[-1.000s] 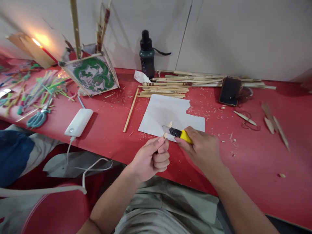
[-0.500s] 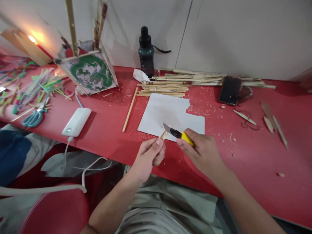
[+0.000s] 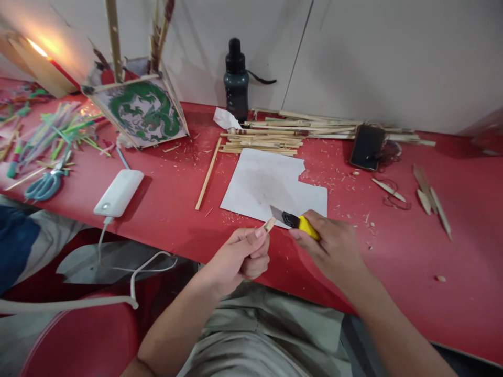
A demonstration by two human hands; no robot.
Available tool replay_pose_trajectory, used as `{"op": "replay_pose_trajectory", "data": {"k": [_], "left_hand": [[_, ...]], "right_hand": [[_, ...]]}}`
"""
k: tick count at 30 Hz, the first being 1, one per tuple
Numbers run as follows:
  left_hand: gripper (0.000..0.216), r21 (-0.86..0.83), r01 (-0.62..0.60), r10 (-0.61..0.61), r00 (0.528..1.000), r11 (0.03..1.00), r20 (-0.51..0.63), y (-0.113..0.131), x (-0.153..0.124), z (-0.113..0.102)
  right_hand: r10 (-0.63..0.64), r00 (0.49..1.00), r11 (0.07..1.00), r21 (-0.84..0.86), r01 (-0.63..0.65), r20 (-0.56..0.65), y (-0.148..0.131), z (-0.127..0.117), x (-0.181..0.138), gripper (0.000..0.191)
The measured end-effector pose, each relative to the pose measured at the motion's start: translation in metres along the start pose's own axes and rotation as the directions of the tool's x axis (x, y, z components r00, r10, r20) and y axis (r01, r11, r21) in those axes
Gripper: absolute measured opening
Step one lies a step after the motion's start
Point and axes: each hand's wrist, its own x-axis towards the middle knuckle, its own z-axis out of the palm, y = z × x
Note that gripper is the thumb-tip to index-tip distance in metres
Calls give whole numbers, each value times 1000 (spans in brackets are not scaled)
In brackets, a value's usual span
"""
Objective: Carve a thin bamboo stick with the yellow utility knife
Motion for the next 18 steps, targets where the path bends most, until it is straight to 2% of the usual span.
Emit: {"op": "replay_pose_trajectory", "data": {"k": [3, 11, 15, 18], "left_hand": [[47, -110, 84, -79, 996, 990, 50, 2, -1, 0], [48, -135, 73, -63, 995, 988, 72, -2, -1, 0], [47, -1, -5, 5, 1000, 1000, 25, 1, -1, 0], [49, 211, -112, 120, 992, 971, -26, 1, -4, 3]], "right_hand": [[-60, 998, 998, -31, 59, -29, 1, -1, 1, 43], [-137, 990, 990, -22, 136, -17, 1, -1, -5, 38], [-153, 988, 986, -64, 151, -32, -1, 1, -7, 37], [-181, 980, 974, -152, 168, -80, -1, 1, -7, 37]]}}
